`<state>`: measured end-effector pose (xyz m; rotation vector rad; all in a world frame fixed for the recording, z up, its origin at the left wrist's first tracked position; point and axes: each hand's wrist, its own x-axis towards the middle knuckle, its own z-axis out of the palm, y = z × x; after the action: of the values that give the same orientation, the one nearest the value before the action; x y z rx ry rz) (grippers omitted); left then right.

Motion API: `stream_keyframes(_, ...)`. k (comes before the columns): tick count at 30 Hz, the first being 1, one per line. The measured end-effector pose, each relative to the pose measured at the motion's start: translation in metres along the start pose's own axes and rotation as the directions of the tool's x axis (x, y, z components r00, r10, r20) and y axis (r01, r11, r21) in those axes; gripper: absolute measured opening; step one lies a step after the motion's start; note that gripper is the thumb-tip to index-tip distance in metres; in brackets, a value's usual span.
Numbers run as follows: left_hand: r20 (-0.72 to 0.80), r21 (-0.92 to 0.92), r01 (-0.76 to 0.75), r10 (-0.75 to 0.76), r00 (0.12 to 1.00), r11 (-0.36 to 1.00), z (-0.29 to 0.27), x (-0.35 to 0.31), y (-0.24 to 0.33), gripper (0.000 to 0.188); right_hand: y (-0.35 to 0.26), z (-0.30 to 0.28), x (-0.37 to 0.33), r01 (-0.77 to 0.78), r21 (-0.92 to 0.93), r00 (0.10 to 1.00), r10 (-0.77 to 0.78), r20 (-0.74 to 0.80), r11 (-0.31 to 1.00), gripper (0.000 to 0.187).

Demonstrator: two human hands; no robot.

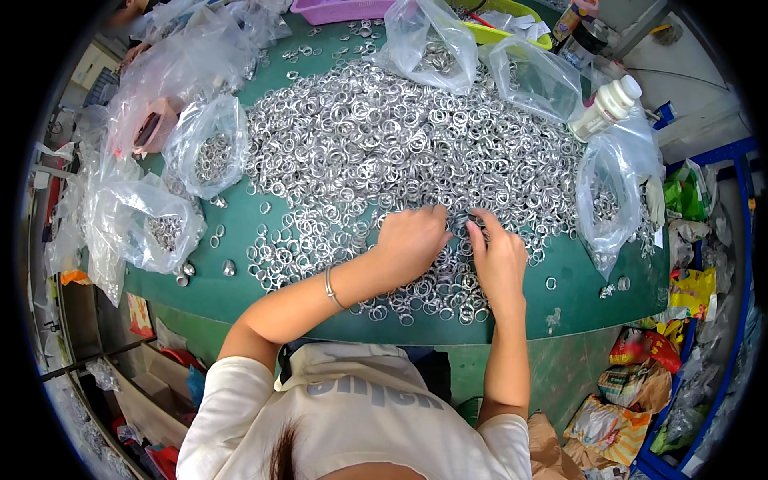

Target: The person sorts through a large pile of small silver metal rings by hand, selecting individual rings and placing them into a smaller grouped pile on the table.

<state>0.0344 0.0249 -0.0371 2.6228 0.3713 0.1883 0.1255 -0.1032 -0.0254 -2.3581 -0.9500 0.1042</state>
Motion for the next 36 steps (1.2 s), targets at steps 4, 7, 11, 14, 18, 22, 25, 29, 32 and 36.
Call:
stream_keyframes(4, 0.06, 0.022, 0.062, -0.063, 0.996, 0.998, 0.0, -0.005, -0.005, 0.023, 0.002, 0.001, -0.007, 0.128, -0.003, 0.978, -0.126, 0.164, 0.992, 0.014)
stream_keyframes(7, 0.093, -0.011, 0.039, -0.038, 0.995, 0.999, -0.011, -0.024, -0.014, 0.015, 0.008, -0.011, -0.021, 0.167, 0.08, 0.953, -0.182, 0.244, 0.983, 0.012)
stream_keyframes(11, 0.029, -0.155, -0.037, 0.042, 0.999, 0.987, -0.025, -0.028, -0.016, 0.025, 0.015, -0.027, -0.022, 0.015, 0.247, 0.918, -0.111, 0.38, 0.969, 0.012)
stream_keyframes(14, -0.056, -0.013, -0.169, 0.168, 0.984, 0.986, -0.015, -0.008, -0.013, 0.031, 0.027, -0.018, -0.012, -0.296, 0.588, 0.928, 0.082, 0.363, 0.753, 0.033)
stream_keyframes(18, 0.014, 0.145, -0.29, 0.291, 0.957, 0.946, -0.005, 0.01, -0.015, 0.035, 0.034, -0.016, -0.008, -0.474, 0.868, 0.874, 0.036, 0.484, -0.147, 0.038)
stream_keyframes(22, 0.079, 0.168, -0.33, 0.321, 0.944, 0.929, -0.004, 0.013, -0.018, 0.029, 0.03, -0.024, -0.008, -0.286, 0.605, 0.796, 0.167, 0.581, -0.743, 0.033)
stream_keyframes(25, 0.056, 0.137, -0.356, 0.352, 0.934, 0.924, -0.002, 0.014, -0.021, 0.021, 0.038, -0.019, -0.016, -0.191, 0.532, 0.826, 0.157, 0.541, -0.825, 0.029)
stream_keyframes(29, -0.087, -0.3, -0.236, 0.22, 0.972, 0.924, -0.013, 0.009, -0.016, 0.009, 0.048, -0.013, -0.016, -0.31, 0.76, 0.892, 0.103, 0.441, -0.571, 0.022)
stream_keyframes(32, 0.238, -0.92, 0.249, -0.072, 0.968, 0.303, -0.033, -0.003, -0.016, 0.005, 0.039, -0.019, -0.003, -0.409, 0.885, 0.886, 0.327, 0.328, 0.221, 0.015)
stream_keyframes(36, 0.385, -0.729, 0.352, 0.073, 0.92, -0.587, -0.034, -0.026, -0.03, 0.015, 0.028, -0.009, 0.003, -0.086, 0.525, 0.995, 0.095, 0.01, 0.847, 0.007)
